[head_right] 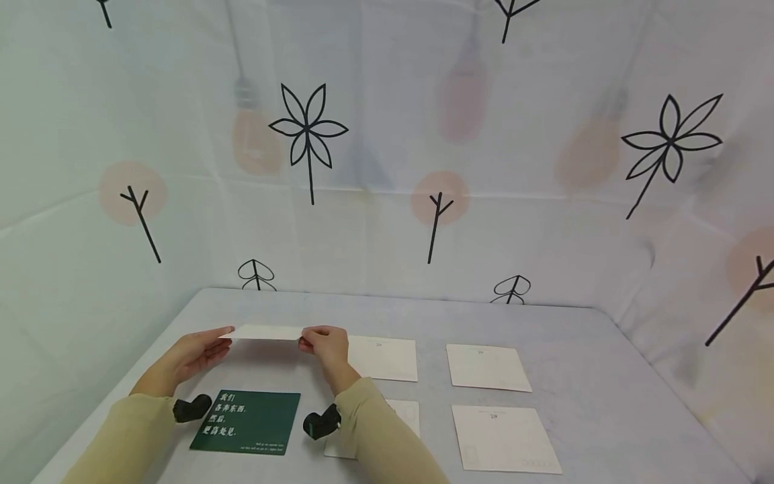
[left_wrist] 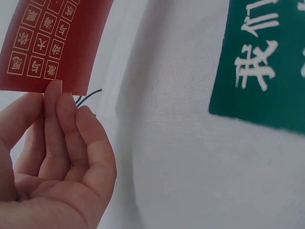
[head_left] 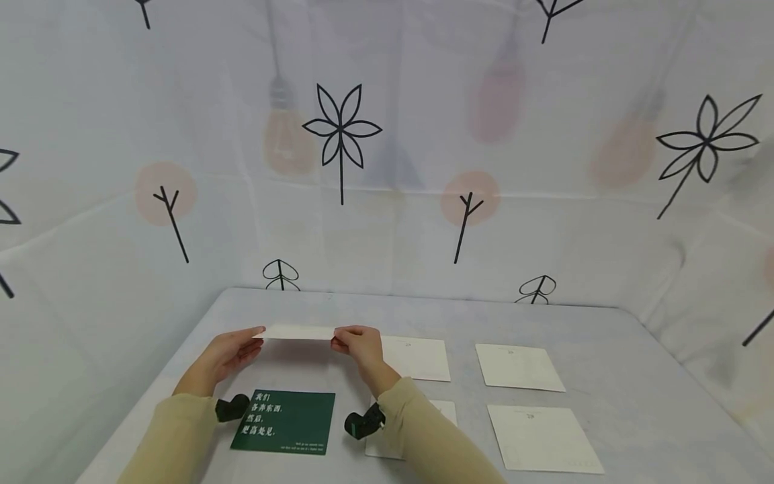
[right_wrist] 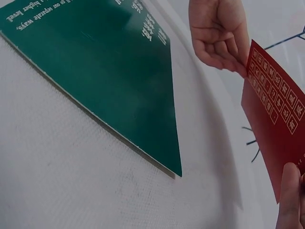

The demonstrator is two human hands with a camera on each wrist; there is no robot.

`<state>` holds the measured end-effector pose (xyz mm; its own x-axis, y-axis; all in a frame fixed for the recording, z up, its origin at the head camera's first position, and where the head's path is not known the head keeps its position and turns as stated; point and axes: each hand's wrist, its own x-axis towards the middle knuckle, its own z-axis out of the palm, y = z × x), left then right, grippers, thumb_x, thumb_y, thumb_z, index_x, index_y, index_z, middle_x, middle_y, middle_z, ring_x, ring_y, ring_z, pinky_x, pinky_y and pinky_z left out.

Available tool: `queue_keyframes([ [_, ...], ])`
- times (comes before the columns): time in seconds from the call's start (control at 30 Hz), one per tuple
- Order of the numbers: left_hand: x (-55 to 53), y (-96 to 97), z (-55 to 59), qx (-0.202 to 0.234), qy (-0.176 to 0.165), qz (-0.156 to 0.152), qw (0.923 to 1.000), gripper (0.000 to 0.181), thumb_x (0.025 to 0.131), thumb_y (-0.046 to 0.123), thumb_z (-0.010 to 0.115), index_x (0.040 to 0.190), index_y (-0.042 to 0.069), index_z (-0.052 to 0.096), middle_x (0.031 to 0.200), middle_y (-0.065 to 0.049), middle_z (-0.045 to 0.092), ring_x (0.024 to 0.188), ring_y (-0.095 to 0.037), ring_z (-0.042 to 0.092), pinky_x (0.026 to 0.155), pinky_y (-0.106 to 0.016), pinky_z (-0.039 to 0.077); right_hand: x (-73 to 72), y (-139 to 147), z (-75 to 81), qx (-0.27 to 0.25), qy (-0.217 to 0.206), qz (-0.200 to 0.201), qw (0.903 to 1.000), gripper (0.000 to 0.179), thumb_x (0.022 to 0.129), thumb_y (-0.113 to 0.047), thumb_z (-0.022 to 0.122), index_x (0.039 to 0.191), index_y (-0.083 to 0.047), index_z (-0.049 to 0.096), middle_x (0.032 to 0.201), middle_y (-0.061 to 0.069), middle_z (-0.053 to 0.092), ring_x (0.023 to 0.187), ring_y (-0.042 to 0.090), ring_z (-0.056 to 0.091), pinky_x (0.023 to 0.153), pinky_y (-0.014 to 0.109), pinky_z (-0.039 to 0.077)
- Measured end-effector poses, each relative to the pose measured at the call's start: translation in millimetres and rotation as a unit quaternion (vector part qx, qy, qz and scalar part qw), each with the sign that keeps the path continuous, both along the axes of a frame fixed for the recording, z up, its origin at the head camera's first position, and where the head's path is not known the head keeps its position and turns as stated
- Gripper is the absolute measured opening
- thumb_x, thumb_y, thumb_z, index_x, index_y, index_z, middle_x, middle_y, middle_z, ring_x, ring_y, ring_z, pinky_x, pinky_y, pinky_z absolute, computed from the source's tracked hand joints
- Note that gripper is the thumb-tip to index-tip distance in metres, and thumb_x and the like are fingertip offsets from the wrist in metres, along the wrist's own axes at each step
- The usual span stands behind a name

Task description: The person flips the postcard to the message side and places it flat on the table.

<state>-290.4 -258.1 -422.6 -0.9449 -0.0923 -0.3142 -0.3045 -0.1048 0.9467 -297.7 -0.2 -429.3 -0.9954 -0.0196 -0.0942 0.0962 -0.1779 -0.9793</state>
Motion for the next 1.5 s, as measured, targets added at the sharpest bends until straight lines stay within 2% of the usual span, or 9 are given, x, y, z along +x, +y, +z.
queue_keyframes([
  [0.2, 0.3, -1.3, -0.8, -0.002, 0.007, -0.009, 0.9999, 0.058, 0.089, 0.020, 0.065, 0.132, -0.011, 0.041, 0.084, -0.001, 0.064, 0.080, -0.013, 0.061, 0.075, -0.024, 0.053, 0.4, 0.6, -0.6, -0.006, 0.010, -0.001, 0.9999, 0.016, 0.083, 0.002, 0.066, 0.096, 0.011, 0.066, 0.077, 0.011, 0.065, 0.065, 0.013, 0.065, 0.066, 0.028, 0.056],
  [0.4, 0.6, -2.3, -1.8, -0.009, 0.009, -0.017, 0.9998, 0.054, 0.091, 0.019, 0.062, 0.133, -0.008, 0.043, 0.085, 0.002, 0.065, 0.079, -0.011, 0.060, 0.074, -0.024, 0.052, 0.9, 0.8, -1.2, -0.008, 0.009, -0.004, 0.9999, 0.017, 0.082, 0.002, 0.067, 0.097, 0.010, 0.066, 0.077, 0.011, 0.065, 0.063, 0.012, 0.065, 0.066, 0.030, 0.056],
  [0.8, -2.8, -2.0, -4.5, -0.066, 0.007, -0.022, 0.9975, 0.054, 0.091, 0.021, 0.061, 0.134, -0.006, 0.043, 0.091, 0.004, 0.065, 0.079, -0.009, 0.060, 0.072, -0.024, 0.051, 1.6, -2.4, 1.4, 0.011, -0.004, -0.024, 0.9996, 0.018, 0.081, 0.003, 0.068, 0.098, 0.009, 0.067, 0.080, 0.012, 0.066, 0.060, 0.011, 0.063, 0.063, 0.028, 0.056],
  [1.03, -3.8, -0.7, -5.1, -0.090, -0.002, -0.013, 0.9959, 0.053, 0.089, 0.022, 0.064, 0.132, -0.004, 0.047, 0.091, 0.003, 0.064, 0.079, -0.010, 0.058, 0.069, -0.022, 0.051, 3.0, -2.9, 0.8, 0.016, -0.011, -0.023, 0.9995, 0.019, 0.081, 0.004, 0.067, 0.099, 0.008, 0.066, 0.082, 0.013, 0.065, 0.060, 0.010, 0.063, 0.062, 0.027, 0.055],
  [1.27, -3.9, 2.2, -3.9, -0.134, -0.009, -0.006, 0.9909, 0.049, 0.089, 0.021, 0.065, 0.129, -0.004, 0.050, 0.097, -0.003, 0.063, 0.077, -0.013, 0.056, 0.067, -0.021, 0.051, 3.7, -2.2, -1.2, 0.024, -0.011, -0.027, 0.9993, 0.020, 0.080, 0.005, 0.067, 0.100, 0.007, 0.066, 0.084, 0.013, 0.064, 0.060, 0.010, 0.062, 0.061, 0.026, 0.055],
  [1.5, -4.6, 2.0, -3.7, -0.164, -0.003, -0.033, 0.9858, 0.046, 0.090, 0.015, 0.063, 0.129, -0.005, 0.050, 0.117, -0.017, 0.059, 0.080, -0.014, 0.058, 0.070, -0.022, 0.051, 5.4, -2.8, -1.1, 0.034, -0.016, -0.026, 0.9990, 0.023, 0.079, 0.006, 0.066, 0.103, 0.007, 0.066, 0.083, 0.011, 0.064, 0.059, 0.010, 0.060, 0.060, 0.026, 0.055],
])
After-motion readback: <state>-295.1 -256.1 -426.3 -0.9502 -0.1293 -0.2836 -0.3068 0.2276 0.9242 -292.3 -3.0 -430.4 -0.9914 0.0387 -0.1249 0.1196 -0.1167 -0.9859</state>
